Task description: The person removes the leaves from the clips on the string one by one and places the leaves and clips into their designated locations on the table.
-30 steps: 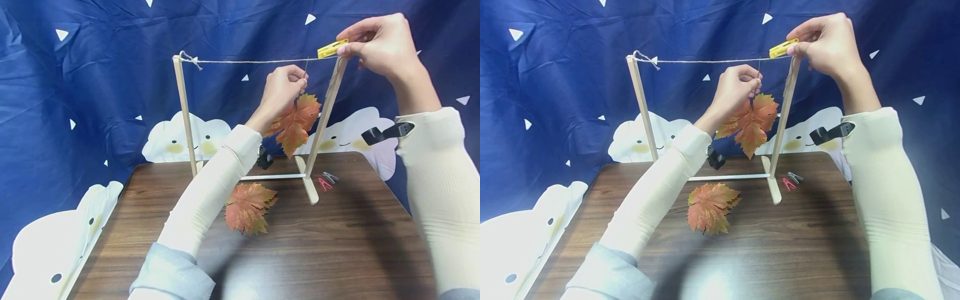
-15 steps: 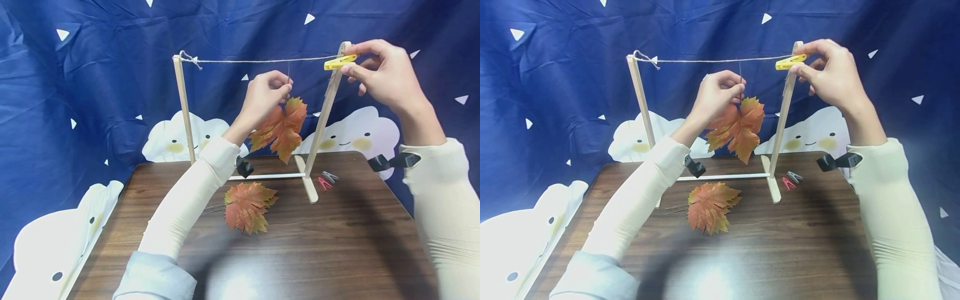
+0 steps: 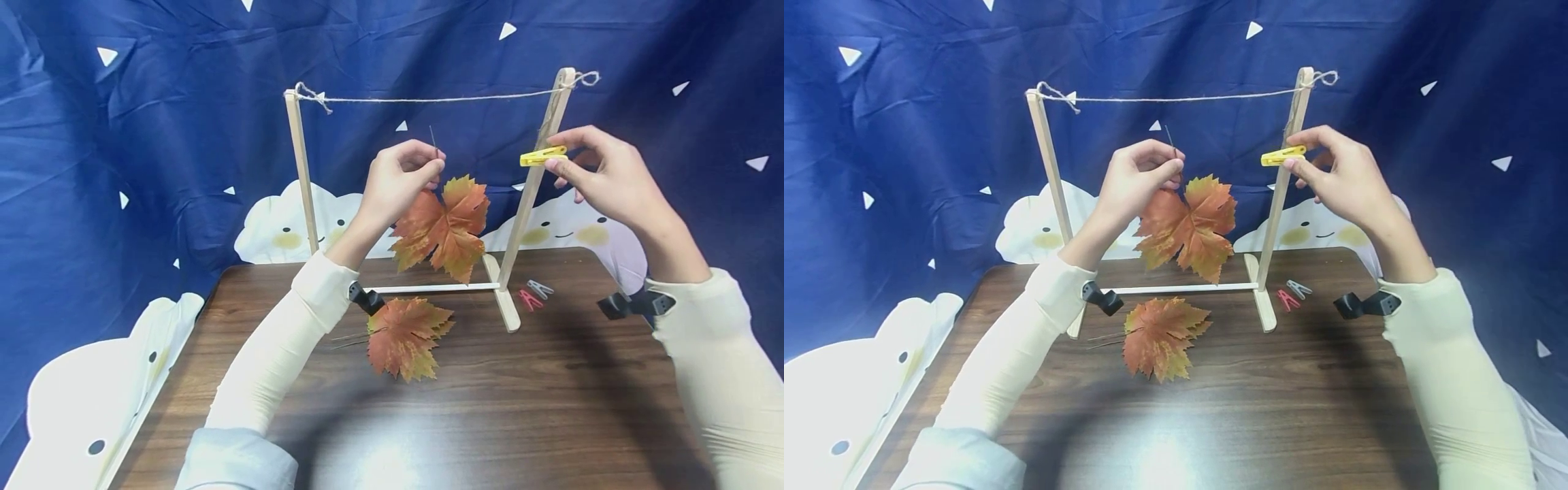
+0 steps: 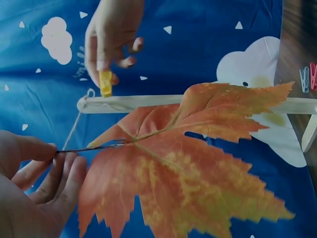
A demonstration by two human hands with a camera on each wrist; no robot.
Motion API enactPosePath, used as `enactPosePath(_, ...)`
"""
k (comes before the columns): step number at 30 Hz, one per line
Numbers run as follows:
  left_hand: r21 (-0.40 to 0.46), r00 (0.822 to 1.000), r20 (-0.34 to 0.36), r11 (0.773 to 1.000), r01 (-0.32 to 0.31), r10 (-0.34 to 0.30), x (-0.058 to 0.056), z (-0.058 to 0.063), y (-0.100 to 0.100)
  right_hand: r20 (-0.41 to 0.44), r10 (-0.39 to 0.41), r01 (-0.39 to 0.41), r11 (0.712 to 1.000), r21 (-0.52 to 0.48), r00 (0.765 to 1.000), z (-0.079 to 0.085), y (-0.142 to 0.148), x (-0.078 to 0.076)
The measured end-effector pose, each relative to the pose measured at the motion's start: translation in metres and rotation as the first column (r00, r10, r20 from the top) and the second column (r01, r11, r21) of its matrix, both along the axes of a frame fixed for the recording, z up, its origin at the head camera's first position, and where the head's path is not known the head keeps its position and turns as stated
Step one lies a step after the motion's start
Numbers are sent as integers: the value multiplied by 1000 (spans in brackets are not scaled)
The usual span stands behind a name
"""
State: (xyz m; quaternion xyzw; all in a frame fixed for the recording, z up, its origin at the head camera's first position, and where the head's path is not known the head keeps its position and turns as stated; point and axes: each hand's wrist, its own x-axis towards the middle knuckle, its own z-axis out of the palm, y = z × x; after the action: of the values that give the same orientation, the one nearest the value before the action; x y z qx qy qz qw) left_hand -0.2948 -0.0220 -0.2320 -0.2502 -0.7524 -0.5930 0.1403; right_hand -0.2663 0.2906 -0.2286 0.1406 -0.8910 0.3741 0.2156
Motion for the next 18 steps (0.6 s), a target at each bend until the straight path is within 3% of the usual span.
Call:
enactPosePath(8,58,999,22,998,22,-23,7,-14,-21,21,-11,10,999,36,1000,-21,1,6)
enactPosePath(18,128,998,29,990,60,-64,16,-28,-42,36,-1,1,1000,3,999,-41,3,11)
